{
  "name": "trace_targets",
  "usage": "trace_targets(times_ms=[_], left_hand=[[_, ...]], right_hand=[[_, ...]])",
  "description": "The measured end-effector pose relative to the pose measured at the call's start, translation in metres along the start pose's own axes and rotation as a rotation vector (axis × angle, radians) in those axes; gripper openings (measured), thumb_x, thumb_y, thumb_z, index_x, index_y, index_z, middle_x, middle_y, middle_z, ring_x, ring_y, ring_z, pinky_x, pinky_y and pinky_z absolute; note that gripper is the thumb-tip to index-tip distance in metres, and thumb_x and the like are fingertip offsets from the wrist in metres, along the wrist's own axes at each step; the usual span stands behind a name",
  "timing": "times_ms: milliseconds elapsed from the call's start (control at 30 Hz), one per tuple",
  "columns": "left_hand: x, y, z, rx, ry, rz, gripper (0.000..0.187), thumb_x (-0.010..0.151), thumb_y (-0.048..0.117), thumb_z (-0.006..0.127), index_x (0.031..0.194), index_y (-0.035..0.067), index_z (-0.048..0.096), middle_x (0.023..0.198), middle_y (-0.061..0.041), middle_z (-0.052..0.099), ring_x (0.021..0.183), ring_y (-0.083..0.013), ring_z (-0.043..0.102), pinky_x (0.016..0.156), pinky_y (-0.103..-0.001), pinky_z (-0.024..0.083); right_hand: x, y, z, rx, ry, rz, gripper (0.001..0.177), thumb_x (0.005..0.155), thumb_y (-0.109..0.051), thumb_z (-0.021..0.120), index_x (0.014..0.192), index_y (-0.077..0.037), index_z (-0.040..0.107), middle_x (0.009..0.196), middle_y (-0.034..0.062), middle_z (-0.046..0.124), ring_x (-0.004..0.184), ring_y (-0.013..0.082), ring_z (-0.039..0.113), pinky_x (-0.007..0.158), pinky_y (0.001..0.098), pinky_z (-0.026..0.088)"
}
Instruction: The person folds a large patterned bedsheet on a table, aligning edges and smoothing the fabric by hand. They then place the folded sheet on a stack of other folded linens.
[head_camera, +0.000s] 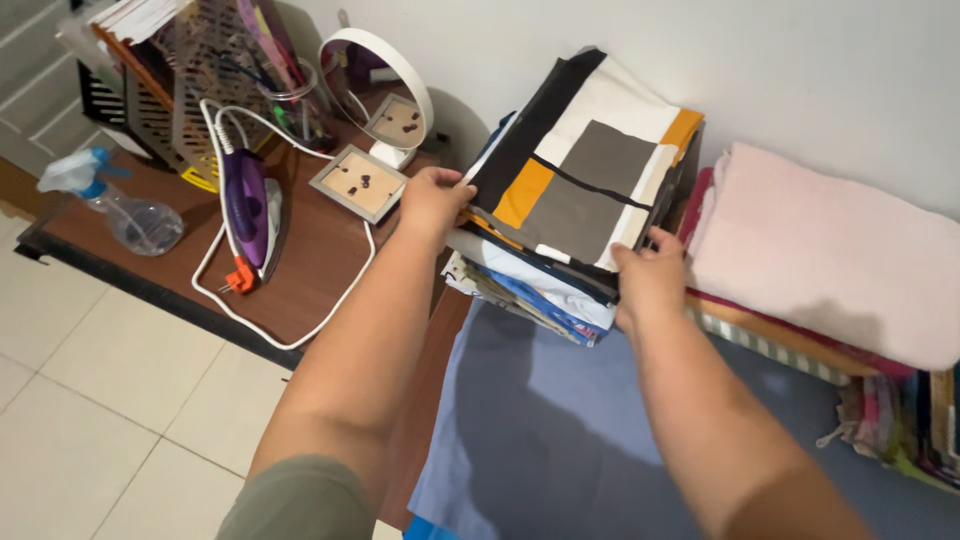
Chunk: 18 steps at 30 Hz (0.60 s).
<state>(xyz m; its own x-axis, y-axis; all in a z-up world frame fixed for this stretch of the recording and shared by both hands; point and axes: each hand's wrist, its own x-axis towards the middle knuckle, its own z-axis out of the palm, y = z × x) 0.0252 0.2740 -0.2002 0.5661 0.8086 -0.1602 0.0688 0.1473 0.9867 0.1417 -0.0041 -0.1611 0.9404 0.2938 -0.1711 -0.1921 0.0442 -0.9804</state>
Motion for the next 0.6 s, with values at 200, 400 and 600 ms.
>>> trace_targets(times_ms=[200, 400, 600], left_hand=[[-0.002, -0.03, 0.0, -0.149, 0.142, 0.131, 0.026, 0.09, 0.014, 0.078, 0.111, 0.002, 0.068, 0.09, -0.008, 0.069, 0.072, -0.0162, 0.066, 0.061, -0.03, 0.057], [-0.07, -0.056, 0.007, -0.579, 0.476, 0.09, 0.025, 0.097, 0.011, 0.055, 0.119, 0.013, 0.045, 0.115, -0.009, 0.058, 0.101, -0.0231, 0.067, 0.082, -0.039, 0.063], [-0.163, -0.095, 0.06, -0.347, 0.426, -0.067, 0.021, 0.11, 0.026, 0.05, 0.125, 0.013, 0.043, 0.115, -0.005, 0.06, 0.083, -0.0127, 0.055, 0.068, -0.028, 0.05]], right_hand=[[-0.001, 0.011, -0.023, 0.011, -0.009, 0.038, 0.058, 0.09, 0.0, 0.073, 0.143, -0.002, 0.049, 0.101, 0.0155, 0.064, 0.071, 0.0225, 0.052, 0.056, 0.0361, 0.038], [0.0, 0.025, -0.124, 0.066, 0.108, -0.024, 0.039, 0.091, -0.001, 0.065, 0.128, 0.001, 0.054, 0.095, 0.0113, 0.068, 0.071, 0.0155, 0.066, 0.061, 0.0285, 0.058], [0.004, 0.053, -0.277, -0.124, 0.47, -0.328, 0.014, 0.093, -0.002, 0.067, 0.107, 0.002, 0.067, 0.083, 0.0109, 0.069, 0.069, 0.0172, 0.062, 0.062, 0.0305, 0.05]])
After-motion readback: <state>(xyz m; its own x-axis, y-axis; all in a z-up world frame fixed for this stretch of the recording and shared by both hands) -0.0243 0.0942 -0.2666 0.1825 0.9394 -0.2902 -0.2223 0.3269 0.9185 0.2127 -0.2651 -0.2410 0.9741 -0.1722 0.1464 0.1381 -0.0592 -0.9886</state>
